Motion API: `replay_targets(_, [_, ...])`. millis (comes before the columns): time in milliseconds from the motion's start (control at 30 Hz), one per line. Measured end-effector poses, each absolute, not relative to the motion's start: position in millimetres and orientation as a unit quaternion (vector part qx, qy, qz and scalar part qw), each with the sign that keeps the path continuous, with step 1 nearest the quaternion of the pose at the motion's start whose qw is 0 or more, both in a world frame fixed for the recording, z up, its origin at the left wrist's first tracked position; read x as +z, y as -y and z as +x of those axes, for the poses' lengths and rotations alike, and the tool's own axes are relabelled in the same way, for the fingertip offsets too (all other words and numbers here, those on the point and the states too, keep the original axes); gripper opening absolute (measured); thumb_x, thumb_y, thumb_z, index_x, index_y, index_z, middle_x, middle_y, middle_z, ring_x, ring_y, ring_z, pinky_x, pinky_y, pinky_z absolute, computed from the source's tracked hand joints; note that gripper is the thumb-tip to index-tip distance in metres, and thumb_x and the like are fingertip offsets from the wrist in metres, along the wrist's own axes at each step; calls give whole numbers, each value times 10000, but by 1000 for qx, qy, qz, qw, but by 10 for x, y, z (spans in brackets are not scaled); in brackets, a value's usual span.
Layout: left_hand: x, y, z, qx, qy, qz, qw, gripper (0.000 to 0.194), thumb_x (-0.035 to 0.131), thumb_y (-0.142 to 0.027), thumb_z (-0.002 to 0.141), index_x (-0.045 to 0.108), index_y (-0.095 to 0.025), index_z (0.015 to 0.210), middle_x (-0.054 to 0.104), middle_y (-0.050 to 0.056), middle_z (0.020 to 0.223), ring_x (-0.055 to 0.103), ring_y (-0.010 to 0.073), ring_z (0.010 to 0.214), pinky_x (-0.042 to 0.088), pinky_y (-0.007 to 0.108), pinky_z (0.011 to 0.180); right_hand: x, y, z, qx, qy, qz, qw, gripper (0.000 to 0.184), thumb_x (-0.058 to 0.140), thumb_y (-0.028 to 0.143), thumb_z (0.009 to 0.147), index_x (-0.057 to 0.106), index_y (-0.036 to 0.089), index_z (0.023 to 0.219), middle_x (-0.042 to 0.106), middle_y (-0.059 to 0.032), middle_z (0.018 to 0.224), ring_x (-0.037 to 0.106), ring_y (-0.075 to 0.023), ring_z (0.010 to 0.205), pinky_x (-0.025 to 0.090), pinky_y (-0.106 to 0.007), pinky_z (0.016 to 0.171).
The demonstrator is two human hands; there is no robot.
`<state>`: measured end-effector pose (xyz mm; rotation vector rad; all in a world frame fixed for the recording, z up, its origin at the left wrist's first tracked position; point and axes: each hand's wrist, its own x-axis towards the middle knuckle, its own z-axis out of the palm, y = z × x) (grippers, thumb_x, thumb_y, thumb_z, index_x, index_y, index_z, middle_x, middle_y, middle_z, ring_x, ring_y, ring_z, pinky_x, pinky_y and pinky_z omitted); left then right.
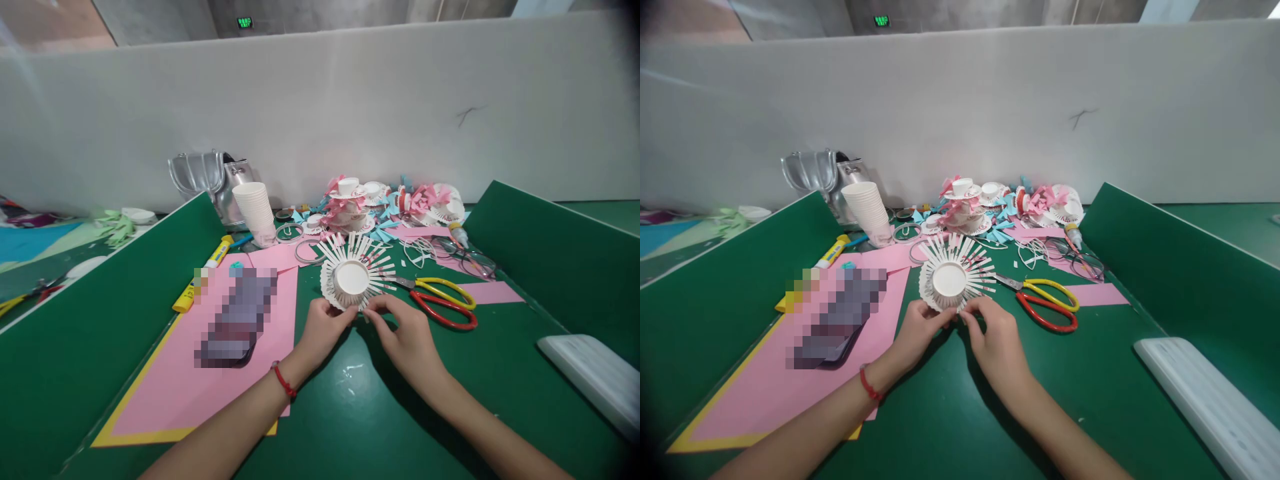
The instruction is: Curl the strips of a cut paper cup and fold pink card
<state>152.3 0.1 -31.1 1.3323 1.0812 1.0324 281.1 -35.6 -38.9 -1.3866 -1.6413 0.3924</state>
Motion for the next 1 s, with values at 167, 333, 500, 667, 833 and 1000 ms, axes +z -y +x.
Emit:
replay_targets(167, [-319,-11,1518,440,-449,557,543,203,609,-217,629,498,-121,489,467,-50,442,376,58,432,274,185,422,-382,366,2804,158,665,-564,463,81,476,160,765,550,181,739,635,-35,722,585,-166,659,450,-266,619])
replay_targets(333, [-331,-13,1519,437,-455,563,535,181,606,-197,623,499,-118,500,464,-48,451,371,57,435,269,182,417,-384,366,2803,162,665,-566,459,92,471,173,767,556,175,732,635,-40,723,585,-169,660,449,-270,618])
replay_targets(500, [-382,-22,1522,429,-432,597,523,156,587,-181,633,505,-114,518,469,-43,494,374,56,460,303,177,447,-419,338,2808,206,636,-579,467,88,490,194,752,556,177,696,634,-41,693,580,-171,645,450,-286,627])
replay_targets(667, [-413,-26,1525,419,-409,616,527,80,571,-174,648,563,-97,630,536,-5,587,449,86,543,366,195,522,-413,312,2801,280,567,-599,491,113,534,238,709,535,174,616,590,-20,594,553,-156,570,437,-271,568])
replay_targets(833, [-392,-10,1526,415,-447,608,509,146,594,-209,634,529,-104,555,490,-28,502,396,66,465,313,178,437,-372,299,2789,348,511,-588,522,136,570,265,672,524,165,592,552,3,540,522,-129,508,416,-239,504])
replay_targets(1000, [-370,9,1520,416,-431,591,540,156,634,-233,616,597,-91,669,605,21,627,488,101,549,384,205,523,-352,297,2785,361,490,-588,533,130,591,260,656,545,154,596,565,-1,550,526,-123,518,420,-233,508])
